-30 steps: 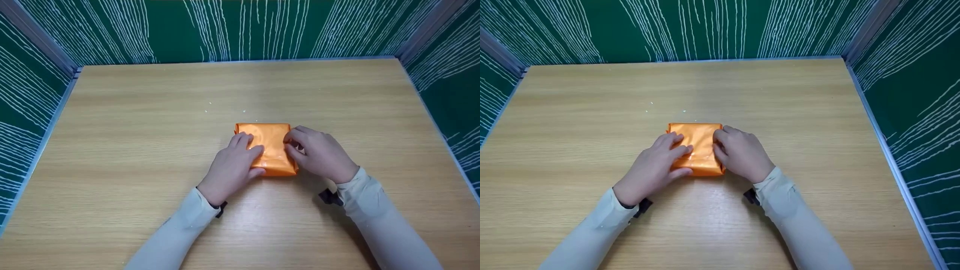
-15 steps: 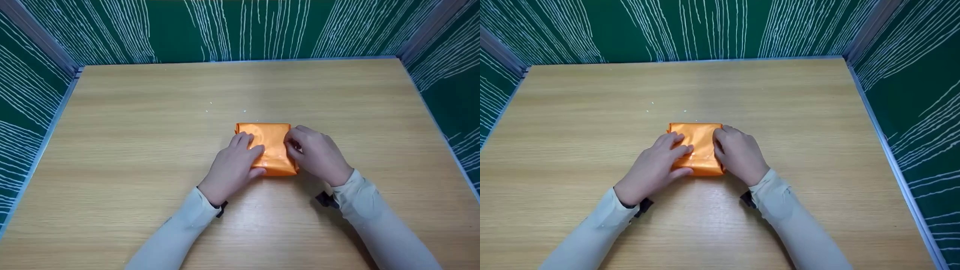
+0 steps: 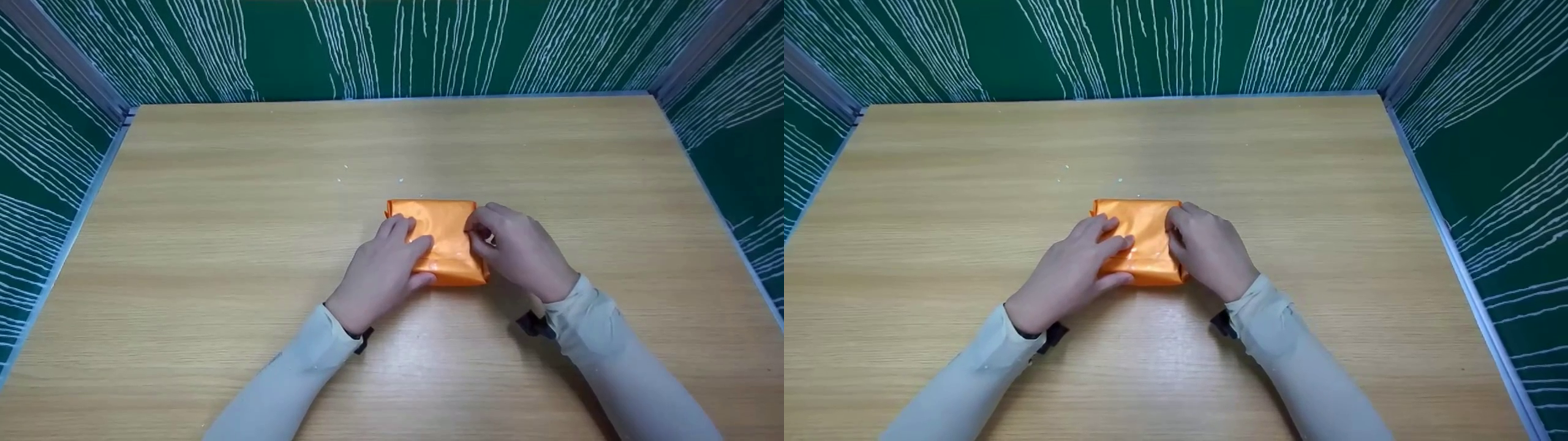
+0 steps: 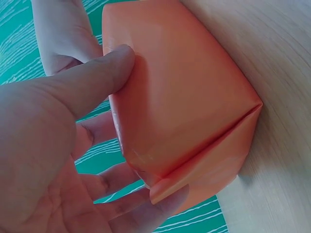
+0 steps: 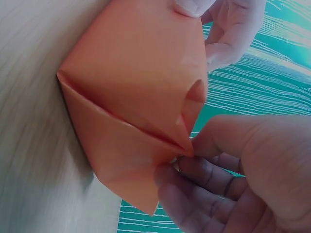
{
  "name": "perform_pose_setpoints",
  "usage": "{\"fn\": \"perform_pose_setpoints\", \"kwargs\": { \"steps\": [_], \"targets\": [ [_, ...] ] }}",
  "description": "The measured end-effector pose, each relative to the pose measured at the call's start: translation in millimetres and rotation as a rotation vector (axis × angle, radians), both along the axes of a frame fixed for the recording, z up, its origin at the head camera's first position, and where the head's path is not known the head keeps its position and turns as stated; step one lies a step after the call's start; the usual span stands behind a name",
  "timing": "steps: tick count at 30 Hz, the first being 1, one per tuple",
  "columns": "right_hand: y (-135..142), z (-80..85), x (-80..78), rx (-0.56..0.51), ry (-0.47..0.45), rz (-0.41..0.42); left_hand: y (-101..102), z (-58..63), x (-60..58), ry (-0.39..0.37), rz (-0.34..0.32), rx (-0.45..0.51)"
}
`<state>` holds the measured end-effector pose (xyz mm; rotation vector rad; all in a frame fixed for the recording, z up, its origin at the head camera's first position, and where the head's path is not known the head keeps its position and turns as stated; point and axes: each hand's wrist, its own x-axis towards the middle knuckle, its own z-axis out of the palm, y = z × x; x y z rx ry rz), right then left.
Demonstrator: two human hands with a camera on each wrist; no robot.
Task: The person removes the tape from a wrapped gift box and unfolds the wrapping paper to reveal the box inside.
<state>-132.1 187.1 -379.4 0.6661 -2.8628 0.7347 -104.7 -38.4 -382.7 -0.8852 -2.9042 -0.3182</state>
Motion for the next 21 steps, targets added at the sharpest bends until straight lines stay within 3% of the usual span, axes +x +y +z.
{"fn": "perform_pose_setpoints", "kwargs": {
  "steps": [21],
  "targets": [
    [16, 8.3, -2.6, -0.017, -0.006, 0.033, 0, 0.3, 0.3, 0.02, 0.0, 0.027]
  ]
}}
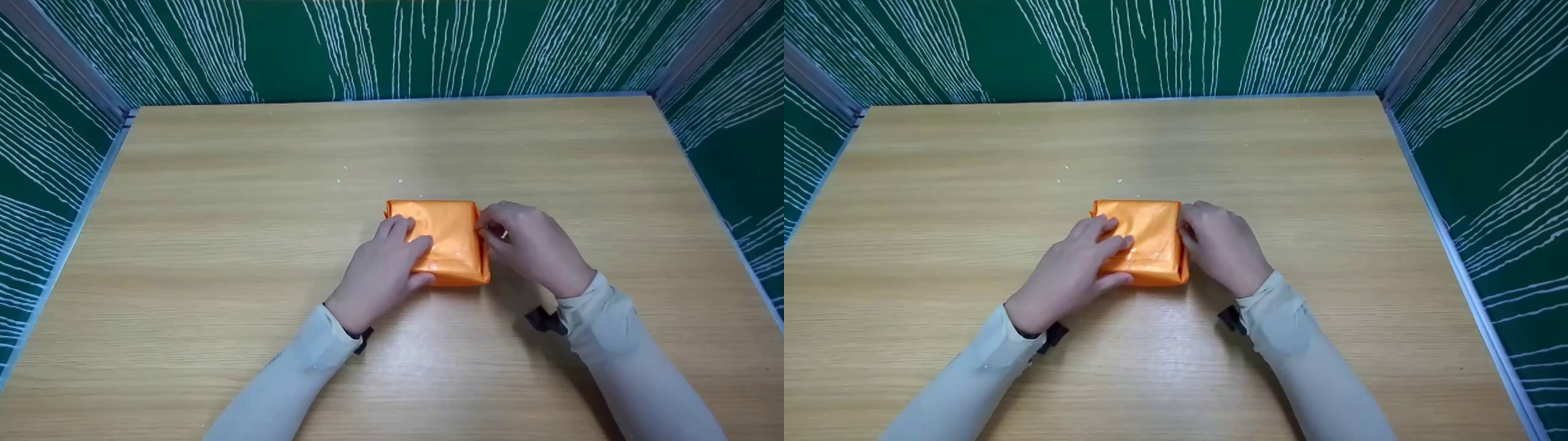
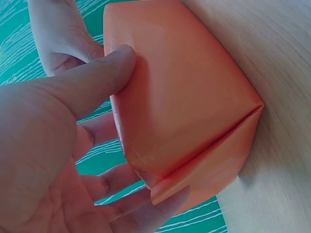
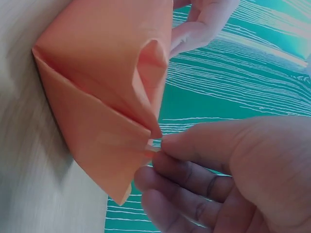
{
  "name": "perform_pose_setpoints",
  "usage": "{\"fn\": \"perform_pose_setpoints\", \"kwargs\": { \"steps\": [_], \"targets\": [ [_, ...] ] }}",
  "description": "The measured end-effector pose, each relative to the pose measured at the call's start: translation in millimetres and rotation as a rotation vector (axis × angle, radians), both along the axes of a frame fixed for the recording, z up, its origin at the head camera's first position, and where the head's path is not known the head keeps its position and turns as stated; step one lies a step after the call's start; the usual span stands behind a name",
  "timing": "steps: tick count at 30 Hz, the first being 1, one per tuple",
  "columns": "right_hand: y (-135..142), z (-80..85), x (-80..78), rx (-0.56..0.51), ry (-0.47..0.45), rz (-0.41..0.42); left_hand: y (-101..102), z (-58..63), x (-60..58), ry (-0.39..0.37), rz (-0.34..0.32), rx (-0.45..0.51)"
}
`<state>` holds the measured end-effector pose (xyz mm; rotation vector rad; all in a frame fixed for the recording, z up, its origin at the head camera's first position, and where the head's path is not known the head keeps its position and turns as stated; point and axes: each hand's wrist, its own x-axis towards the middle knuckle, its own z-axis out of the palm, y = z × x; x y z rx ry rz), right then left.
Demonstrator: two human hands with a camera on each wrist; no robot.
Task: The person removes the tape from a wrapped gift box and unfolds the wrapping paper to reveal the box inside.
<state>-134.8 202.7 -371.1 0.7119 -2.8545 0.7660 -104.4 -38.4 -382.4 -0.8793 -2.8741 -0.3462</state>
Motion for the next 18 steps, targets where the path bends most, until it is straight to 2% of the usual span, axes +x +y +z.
{"fn": "perform_pose_setpoints", "kwargs": {
  "steps": [7, 18],
  "targets": [
    [3.8, 1.6, -0.4, 0.011, 0.0, -0.013, 0.4, 0.6, 0.6, -0.028, 0.011, 0.017],
    [7.8, 2.9, -0.3, 0.027, 0.017, -0.048, 1.5, -0.9, 0.9, -0.003, 0.024, 0.019]
  ]
}}
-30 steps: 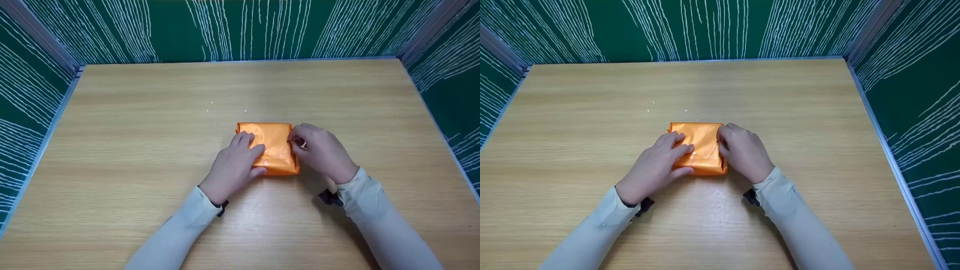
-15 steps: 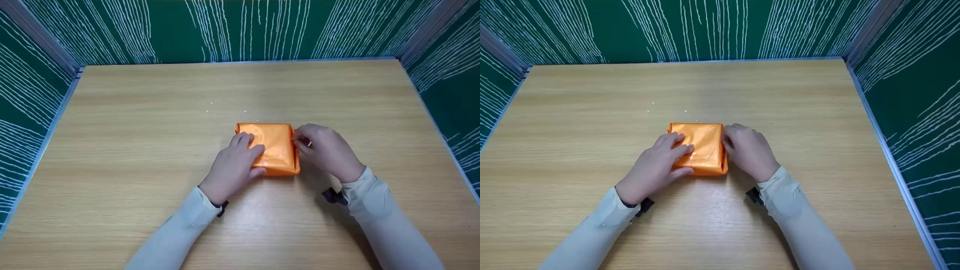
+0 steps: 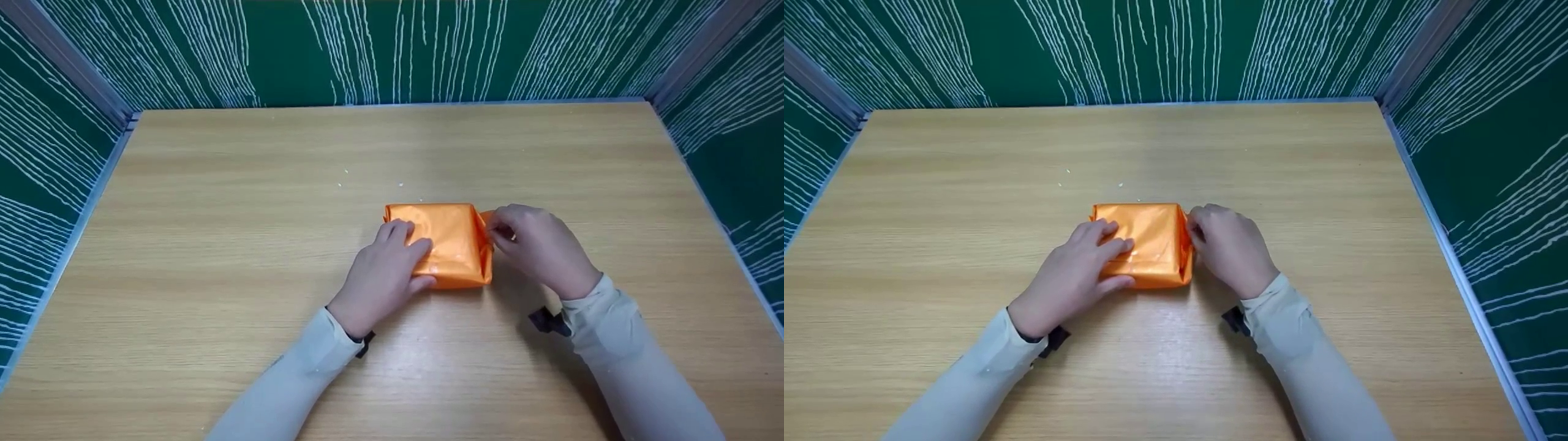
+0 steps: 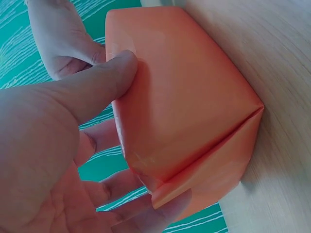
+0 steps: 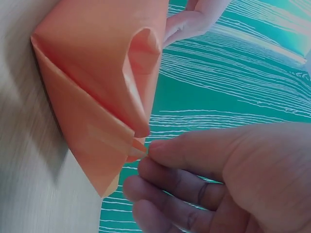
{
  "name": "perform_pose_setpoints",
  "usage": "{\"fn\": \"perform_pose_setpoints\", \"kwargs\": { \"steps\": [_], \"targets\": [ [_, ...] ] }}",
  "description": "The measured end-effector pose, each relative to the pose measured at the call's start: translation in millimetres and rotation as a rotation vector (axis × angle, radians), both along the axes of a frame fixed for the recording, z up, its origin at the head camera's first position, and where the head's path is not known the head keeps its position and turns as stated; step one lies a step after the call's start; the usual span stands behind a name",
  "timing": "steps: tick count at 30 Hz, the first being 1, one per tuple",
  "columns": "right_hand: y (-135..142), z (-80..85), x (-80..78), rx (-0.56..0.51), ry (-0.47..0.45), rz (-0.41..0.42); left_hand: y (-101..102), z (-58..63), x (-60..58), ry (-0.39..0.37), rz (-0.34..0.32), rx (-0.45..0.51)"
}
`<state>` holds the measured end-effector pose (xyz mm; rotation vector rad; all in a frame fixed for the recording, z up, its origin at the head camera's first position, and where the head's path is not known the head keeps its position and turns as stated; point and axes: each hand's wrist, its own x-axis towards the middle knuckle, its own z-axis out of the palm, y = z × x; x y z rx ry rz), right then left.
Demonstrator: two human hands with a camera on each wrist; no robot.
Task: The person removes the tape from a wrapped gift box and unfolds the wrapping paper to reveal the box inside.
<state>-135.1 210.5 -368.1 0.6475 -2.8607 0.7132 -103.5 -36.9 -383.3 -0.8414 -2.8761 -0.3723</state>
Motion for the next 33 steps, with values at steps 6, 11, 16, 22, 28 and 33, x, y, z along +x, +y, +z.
{"fn": "perform_pose_setpoints", "kwargs": {
  "steps": [6, 11, 16, 22, 28, 33],
  "targets": [
    [4, -1.6, -0.1, 0.03, 0.032, -0.009, -1, -0.3, 0.8, 0.001, 0.001, 0.009],
    [5, -1.1, 1.0, 0.054, 0.012, -0.023, -1, -0.7, 1.8, 0.006, -0.002, 0.015],
    [6, -0.4, 2.0, 0.069, -0.005, -0.044, 0, -0.3, 1.9, -0.009, 0.0, 0.01],
    [10, -0.8, 2.1, 0.086, -0.008, -0.052, 1, -0.5, 0.8, -0.021, -0.001, 0.001],
    [13, -0.7, 0.0, 0.086, -0.021, -0.039, 0, -1.0, -0.7, -0.004, -0.006, -0.001],
    [13, -0.7, -1.4, 0.098, -0.031, -0.04, 0, -1.3, -1.2, 0.003, -0.004, 0.002]
  ]
}}
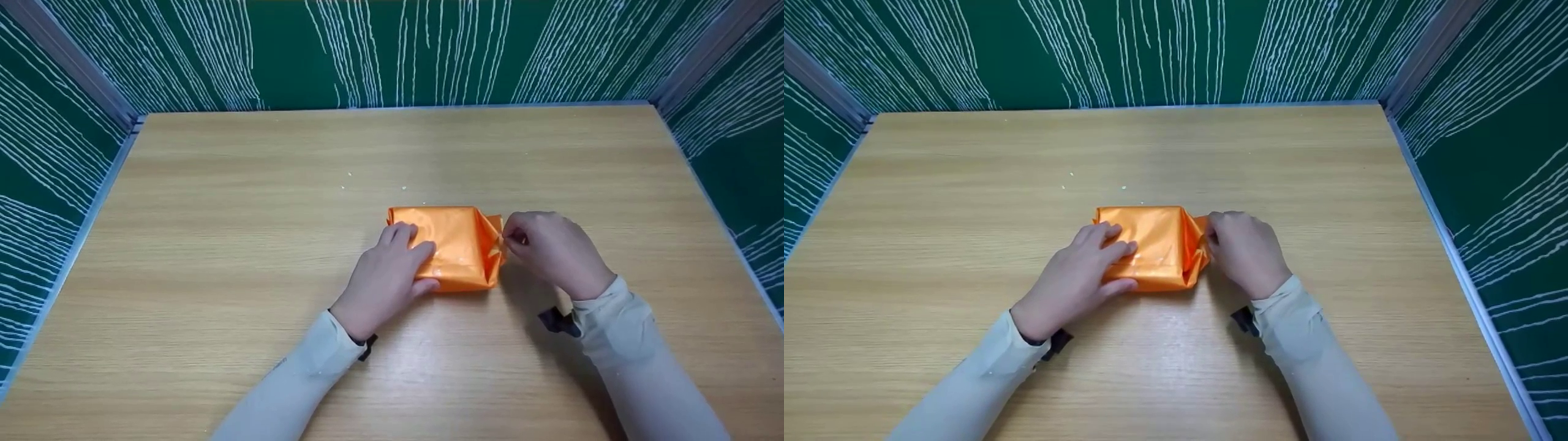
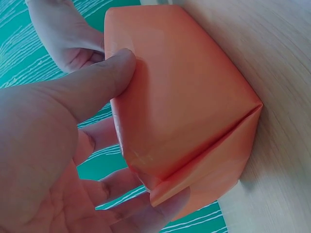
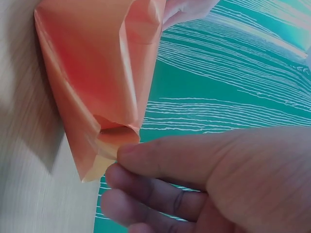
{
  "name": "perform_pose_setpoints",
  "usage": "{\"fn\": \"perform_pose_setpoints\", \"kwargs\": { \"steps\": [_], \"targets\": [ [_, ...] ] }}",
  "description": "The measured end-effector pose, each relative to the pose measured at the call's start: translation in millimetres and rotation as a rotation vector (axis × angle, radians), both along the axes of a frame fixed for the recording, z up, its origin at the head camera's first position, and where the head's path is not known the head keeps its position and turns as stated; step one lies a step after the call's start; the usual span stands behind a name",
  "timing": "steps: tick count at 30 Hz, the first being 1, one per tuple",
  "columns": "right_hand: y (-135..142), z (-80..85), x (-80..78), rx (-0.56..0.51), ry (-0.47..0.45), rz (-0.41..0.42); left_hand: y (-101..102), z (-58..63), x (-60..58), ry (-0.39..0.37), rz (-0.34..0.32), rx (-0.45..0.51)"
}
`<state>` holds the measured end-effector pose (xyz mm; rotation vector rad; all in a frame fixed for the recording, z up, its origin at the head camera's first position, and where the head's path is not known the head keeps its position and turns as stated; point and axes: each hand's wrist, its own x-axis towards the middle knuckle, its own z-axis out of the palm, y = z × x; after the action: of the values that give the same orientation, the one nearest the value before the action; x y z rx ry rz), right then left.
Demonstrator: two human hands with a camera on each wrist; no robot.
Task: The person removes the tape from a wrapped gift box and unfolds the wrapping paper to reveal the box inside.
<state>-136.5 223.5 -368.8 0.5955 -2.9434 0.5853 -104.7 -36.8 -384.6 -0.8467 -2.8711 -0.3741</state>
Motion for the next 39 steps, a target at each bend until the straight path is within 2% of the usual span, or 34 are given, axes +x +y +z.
{"fn": "perform_pose_setpoints", "kwargs": {
  "steps": [16, 31, 33, 36, 39],
  "targets": [
    [3, -1.5, 0.5, 0.037, 0.002, -0.012, 0, -0.9, 0.1, 0.0, -0.002, 0.003],
    [4, 1.2, -3.3, 0.07, -0.131, -0.101, -1, 0.1, 0.3, -0.017, 0.005, 0.007],
    [3, 3.2, -2.9, 0.058, -0.119, -0.129, -1, -0.2, 0.4, -0.015, 0.002, 0.015],
    [1, 6.2, -1.5, 0.022, -0.051, -0.151, -1, -0.8, 0.4, -0.012, -0.001, 0.023],
    [-4, 9.9, 2.4, -0.025, 0.0, -0.105, -1, -1.4, 0.4, -0.012, -0.001, 0.02]
  ]
}}
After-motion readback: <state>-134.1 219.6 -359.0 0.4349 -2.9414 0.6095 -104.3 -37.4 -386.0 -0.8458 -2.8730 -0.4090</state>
